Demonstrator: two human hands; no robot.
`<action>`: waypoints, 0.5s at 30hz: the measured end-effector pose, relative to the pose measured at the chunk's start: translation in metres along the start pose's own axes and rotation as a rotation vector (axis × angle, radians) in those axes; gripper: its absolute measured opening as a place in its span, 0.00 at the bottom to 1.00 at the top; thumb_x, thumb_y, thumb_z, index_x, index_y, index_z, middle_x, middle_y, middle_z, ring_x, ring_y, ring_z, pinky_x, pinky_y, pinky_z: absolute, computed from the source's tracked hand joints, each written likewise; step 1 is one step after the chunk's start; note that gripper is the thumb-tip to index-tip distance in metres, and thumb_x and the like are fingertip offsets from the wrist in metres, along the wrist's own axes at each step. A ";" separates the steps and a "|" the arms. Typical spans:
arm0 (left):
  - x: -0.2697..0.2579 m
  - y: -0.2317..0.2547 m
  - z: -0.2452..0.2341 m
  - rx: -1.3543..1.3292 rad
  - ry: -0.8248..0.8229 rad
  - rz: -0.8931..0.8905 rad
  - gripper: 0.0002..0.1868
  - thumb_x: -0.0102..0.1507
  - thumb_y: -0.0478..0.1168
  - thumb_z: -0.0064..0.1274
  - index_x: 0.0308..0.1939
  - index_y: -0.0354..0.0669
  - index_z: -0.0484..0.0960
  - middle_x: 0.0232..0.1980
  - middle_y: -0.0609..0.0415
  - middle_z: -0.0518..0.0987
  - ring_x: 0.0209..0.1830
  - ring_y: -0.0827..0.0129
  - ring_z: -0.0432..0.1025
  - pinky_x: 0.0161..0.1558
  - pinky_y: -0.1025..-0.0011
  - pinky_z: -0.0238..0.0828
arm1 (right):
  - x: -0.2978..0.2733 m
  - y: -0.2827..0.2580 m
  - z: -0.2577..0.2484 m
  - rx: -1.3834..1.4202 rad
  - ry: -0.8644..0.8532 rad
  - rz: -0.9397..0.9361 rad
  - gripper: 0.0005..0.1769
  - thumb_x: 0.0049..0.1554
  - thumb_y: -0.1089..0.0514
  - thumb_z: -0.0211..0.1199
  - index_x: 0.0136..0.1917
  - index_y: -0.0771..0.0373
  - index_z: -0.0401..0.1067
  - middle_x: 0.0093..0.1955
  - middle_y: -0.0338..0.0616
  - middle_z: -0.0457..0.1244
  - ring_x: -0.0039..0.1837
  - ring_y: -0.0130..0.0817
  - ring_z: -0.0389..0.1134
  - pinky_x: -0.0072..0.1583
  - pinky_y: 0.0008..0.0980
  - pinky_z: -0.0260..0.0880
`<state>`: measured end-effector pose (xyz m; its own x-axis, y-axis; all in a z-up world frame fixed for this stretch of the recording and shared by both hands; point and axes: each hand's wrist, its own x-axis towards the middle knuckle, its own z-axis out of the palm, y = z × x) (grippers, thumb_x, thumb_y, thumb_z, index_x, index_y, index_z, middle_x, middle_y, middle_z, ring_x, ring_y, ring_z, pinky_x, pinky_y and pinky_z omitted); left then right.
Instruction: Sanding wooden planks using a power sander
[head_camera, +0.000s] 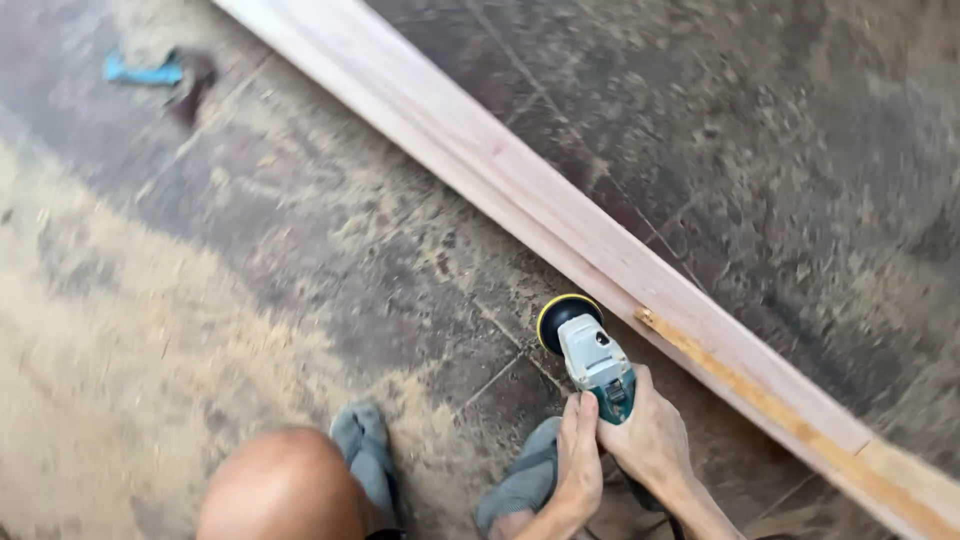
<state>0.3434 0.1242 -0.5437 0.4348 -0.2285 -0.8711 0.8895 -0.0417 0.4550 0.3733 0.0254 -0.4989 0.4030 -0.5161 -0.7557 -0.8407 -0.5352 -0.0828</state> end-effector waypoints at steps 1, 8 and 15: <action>0.006 -0.019 0.000 0.079 0.036 0.015 0.22 0.68 0.62 0.36 0.38 0.51 0.74 0.38 0.60 0.74 0.43 0.73 0.69 0.52 0.70 0.64 | 0.001 0.010 0.007 0.031 -0.041 0.065 0.37 0.45 0.33 0.63 0.61 0.55 0.65 0.51 0.57 0.73 0.56 0.66 0.71 0.54 0.55 0.70; 0.029 -0.093 -0.002 0.327 -0.175 0.173 0.29 0.65 0.63 0.40 0.53 0.46 0.81 0.45 0.57 0.84 0.46 0.75 0.73 0.50 0.72 0.68 | -0.001 0.108 0.083 0.285 -0.022 0.350 0.39 0.46 0.35 0.64 0.67 0.49 0.61 0.51 0.61 0.72 0.58 0.66 0.71 0.56 0.54 0.70; 0.026 -0.109 0.022 0.688 -0.420 0.204 0.27 0.64 0.66 0.43 0.41 0.46 0.76 0.32 0.58 0.77 0.35 0.75 0.68 0.38 0.66 0.65 | -0.010 0.166 0.115 0.563 0.145 0.495 0.39 0.41 0.36 0.72 0.59 0.57 0.65 0.50 0.68 0.70 0.57 0.74 0.66 0.51 0.61 0.64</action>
<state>0.2544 0.1018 -0.6125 0.3685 -0.6343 -0.6796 0.4556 -0.5140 0.7268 0.1884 0.0188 -0.5801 -0.0584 -0.7104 -0.7013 -0.9775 0.1834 -0.1044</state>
